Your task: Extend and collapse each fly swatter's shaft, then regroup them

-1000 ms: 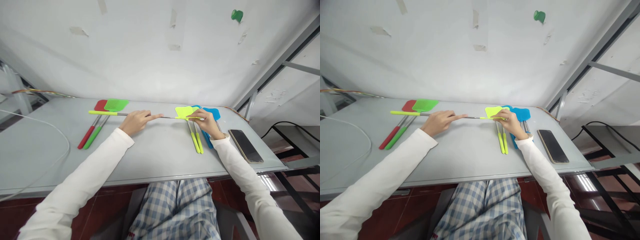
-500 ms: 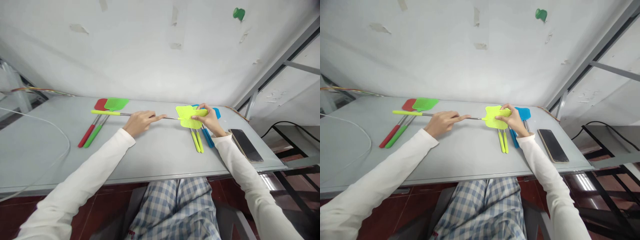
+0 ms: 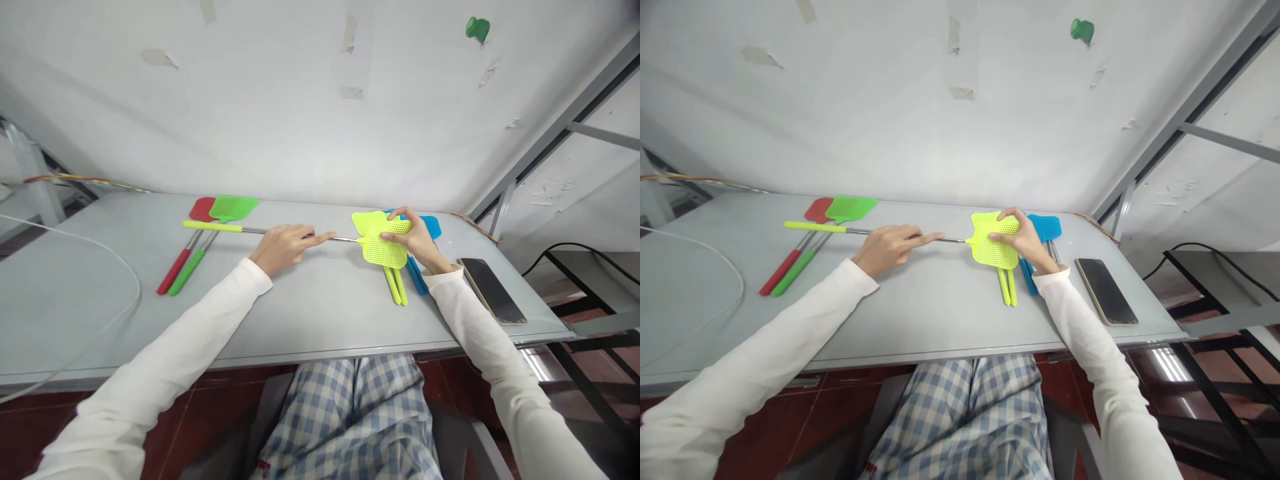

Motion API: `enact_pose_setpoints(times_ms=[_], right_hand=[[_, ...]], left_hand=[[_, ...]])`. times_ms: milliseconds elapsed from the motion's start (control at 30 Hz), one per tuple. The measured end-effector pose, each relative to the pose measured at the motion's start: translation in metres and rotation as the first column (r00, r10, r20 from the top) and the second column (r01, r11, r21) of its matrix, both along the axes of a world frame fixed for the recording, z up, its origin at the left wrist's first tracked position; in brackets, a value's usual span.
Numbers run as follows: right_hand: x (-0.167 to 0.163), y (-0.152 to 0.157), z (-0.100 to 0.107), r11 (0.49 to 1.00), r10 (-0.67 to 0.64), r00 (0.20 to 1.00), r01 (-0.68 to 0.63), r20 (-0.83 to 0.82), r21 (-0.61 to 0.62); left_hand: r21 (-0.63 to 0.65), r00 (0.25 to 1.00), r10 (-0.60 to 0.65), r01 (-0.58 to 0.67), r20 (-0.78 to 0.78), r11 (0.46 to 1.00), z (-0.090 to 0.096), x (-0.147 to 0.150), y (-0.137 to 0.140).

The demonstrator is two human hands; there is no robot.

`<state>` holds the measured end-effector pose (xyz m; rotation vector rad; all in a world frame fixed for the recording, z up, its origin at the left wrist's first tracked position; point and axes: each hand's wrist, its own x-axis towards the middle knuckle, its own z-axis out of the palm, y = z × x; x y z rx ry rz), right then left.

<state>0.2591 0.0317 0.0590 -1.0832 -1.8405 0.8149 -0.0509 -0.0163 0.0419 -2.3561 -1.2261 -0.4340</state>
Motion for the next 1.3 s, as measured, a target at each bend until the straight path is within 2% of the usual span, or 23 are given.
enact_pose_setpoints(times_ms=[67, 100, 167, 233, 333, 400, 533, 667, 800, 867, 933, 1000, 1067, 1133, 1200, 1300], right_hand=[[0.0, 0.001, -0.001, 0.984, -0.084, 0.986, 0.059, 0.141, 0.17], [-0.001, 0.0, -0.001, 0.952, -0.161, 0.965, 0.096, 0.208, 0.291], [-0.009, -0.005, -0.002, 0.834, -0.337, 0.891, 0.132, 0.305, 0.536], [-0.021, -0.013, -0.004, 0.725, -0.429, 0.809, 0.042, 0.402, 0.688], [-0.038, -0.018, -0.01, 0.65, -0.381, 0.71, -0.25, 0.592, 0.718], [-0.043, -0.013, -0.016, 0.621, -0.347, 0.658, -0.373, 0.668, 0.69], [-0.037, 0.003, -0.022, 0.59, -0.351, 0.628, -0.427, 0.694, 0.685], [-0.032, 0.006, -0.019, 0.537, -0.399, 0.619, -0.44, 0.677, 0.719], [-0.033, 0.002, -0.014, 0.529, -0.428, 0.604, -0.435, 0.672, 0.728], [-0.033, 0.001, -0.014, 0.521, -0.436, 0.606, -0.432, 0.665, 0.736], [-0.032, 0.001, -0.013, 0.527, -0.429, 0.616, -0.423, 0.661, 0.737], [-0.03, 0.001, -0.013, 0.563, -0.399, 0.626, -0.409, 0.67, 0.718], [-0.028, 0.001, -0.012, 0.622, -0.353, 0.638, -0.387, 0.685, 0.68], [-0.026, 0.002, -0.012, 0.678, -0.304, 0.654, -0.364, 0.693, 0.639], [-0.023, 0.004, -0.013, 0.713, -0.267, 0.677, -0.341, 0.686, 0.613], [-0.014, 0.011, -0.012, 0.743, -0.262, 0.718, -0.276, 0.644, 0.61]], left_hand=[[-0.024, 0.999, 0.011, -0.01, 0.032, 1.0, 0.001, 0.001, 0.001], [-0.032, 0.998, 0.025, -0.023, 0.055, 0.999, 0.001, 0.002, 0.002], [-0.042, 0.994, 0.057, -0.053, 0.094, 0.998, 0.0, 0.007, 0.002], [-0.052, 0.992, 0.064, -0.059, 0.107, 0.997, -0.001, 0.013, 0.001], [-0.065, 0.994, 0.025, -0.018, 0.102, 0.998, -0.005, 0.021, -0.001], [-0.066, 0.994, 0.013, -0.006, 0.11, 0.998, -0.007, 0.023, -0.002], [-0.081, 0.99, 0.018, -0.007, 0.137, 0.997, -0.009, 0.025, -0.001], [-0.15, 0.98, 0.045, -0.016, 0.195, 0.988, -0.007, 0.026, -0.003], [-0.33, 0.944, 0.095, 0.015, 0.315, 0.944, 0.005, 0.03, -0.006], [-0.447, 0.908, 0.114, 0.087, 0.404, 0.89, 0.013, 0.03, -0.007], [-0.557, 0.861, 0.144, 0.179, 0.487, 0.811, 0.02, 0.029, -0.006], [-0.646, 0.818, 0.18, 0.275, 0.546, 0.712, 0.025, 0.027, -0.006], [-0.705, 0.785, 0.209, 0.361, 0.583, 0.61, 0.029, 0.024, -0.005], [-0.733, 0.768, 0.228, 0.409, 0.598, 0.544, 0.031, 0.022, -0.006], [-0.737, 0.765, 0.238, 0.41, 0.599, 0.537, 0.034, 0.021, -0.007], [-0.716, 0.781, 0.229, 0.357, 0.581, 0.6, 0.039, 0.016, -0.008]])
